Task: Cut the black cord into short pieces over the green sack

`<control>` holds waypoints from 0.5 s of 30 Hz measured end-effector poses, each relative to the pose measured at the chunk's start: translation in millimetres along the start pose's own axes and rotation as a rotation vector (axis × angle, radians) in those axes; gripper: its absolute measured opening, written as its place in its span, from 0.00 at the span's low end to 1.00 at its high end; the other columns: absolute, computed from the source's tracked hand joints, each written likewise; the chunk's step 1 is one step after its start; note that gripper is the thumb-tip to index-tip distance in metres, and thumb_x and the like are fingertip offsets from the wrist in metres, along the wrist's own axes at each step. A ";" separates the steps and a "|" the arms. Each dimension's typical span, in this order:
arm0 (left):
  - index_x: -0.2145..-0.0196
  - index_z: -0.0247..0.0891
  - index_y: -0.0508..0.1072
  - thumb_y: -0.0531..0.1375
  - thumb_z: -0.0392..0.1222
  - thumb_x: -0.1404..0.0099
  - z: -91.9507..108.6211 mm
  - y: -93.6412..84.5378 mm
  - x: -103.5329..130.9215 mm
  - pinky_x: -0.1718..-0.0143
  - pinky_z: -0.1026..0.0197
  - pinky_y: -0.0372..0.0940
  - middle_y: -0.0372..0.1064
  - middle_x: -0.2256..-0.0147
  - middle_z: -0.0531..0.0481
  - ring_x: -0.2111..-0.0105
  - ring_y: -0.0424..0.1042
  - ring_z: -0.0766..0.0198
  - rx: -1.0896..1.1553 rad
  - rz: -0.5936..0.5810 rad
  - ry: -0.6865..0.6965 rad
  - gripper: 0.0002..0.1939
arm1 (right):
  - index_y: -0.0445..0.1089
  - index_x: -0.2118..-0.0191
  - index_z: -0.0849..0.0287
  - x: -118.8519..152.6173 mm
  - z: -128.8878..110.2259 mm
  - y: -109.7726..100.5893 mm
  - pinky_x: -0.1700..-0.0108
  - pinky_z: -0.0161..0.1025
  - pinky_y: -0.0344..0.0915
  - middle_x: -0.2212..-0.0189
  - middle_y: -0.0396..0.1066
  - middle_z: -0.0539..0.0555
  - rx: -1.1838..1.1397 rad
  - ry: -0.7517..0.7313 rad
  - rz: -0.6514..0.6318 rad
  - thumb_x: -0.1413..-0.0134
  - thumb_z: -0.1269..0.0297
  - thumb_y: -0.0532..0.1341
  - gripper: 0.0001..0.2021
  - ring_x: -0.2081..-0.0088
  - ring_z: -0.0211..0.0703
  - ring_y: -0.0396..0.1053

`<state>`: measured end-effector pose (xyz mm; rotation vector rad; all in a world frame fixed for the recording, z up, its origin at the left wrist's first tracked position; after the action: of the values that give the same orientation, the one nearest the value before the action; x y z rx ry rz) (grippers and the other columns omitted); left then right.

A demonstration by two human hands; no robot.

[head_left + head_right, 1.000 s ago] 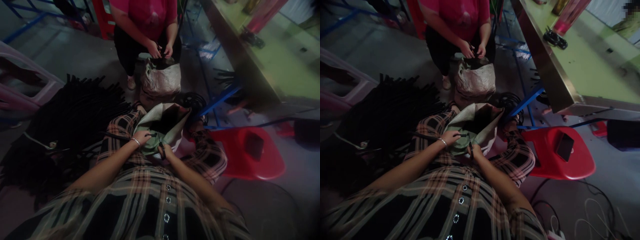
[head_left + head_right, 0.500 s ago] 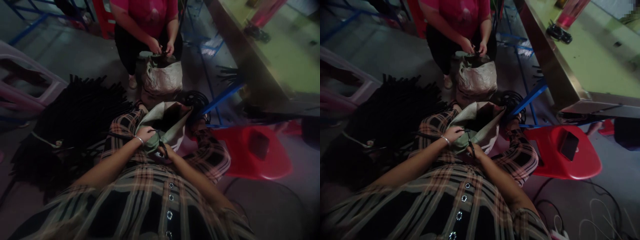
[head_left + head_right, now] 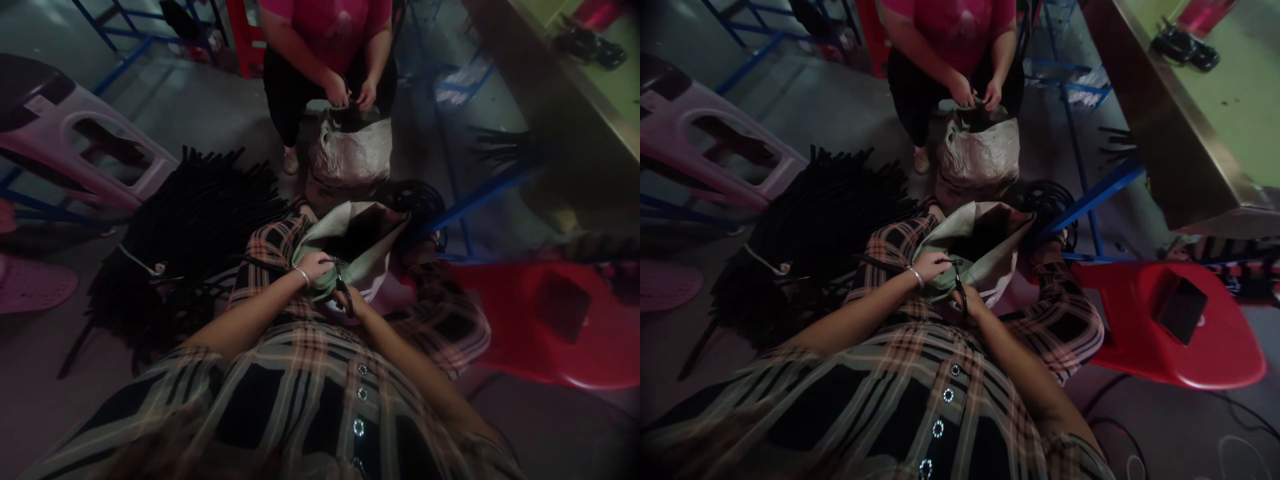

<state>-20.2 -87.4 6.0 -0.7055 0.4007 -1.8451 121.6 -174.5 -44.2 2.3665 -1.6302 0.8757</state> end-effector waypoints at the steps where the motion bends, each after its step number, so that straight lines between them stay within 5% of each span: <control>1: 0.66 0.35 0.78 0.57 0.45 0.44 1.4 1.2 1.2 0.69 0.66 0.62 0.72 0.75 0.51 0.72 0.68 0.66 -0.008 -0.008 0.013 0.14 | 0.65 0.69 0.63 0.0 -0.4 -0.2 0.75 0.29 0.58 0.76 0.66 0.51 0.001 0.002 -0.003 0.51 0.58 0.56 0.11 0.76 0.35 0.63; 15: 0.59 0.37 0.76 0.54 0.44 0.41 11.2 -5.3 6.0 0.62 0.63 0.62 0.74 0.65 0.49 0.64 0.69 0.62 -0.233 -0.066 0.135 0.16 | 0.65 0.77 0.62 1.3 -3.2 -7.5 0.76 0.29 0.54 0.85 0.64 0.51 0.196 0.026 0.110 0.48 0.62 0.54 0.12 0.79 0.34 0.62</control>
<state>-18.5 -90.4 19.3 -0.7599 0.6964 -1.9337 127.4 -171.2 -39.3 2.3961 -1.7521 1.1312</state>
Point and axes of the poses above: each hand's wrist, its own x-axis away from the middle knuckle, its own y-axis out of the palm, z = x × y, the point moved 5 cm from there along -x, towards the middle knuckle
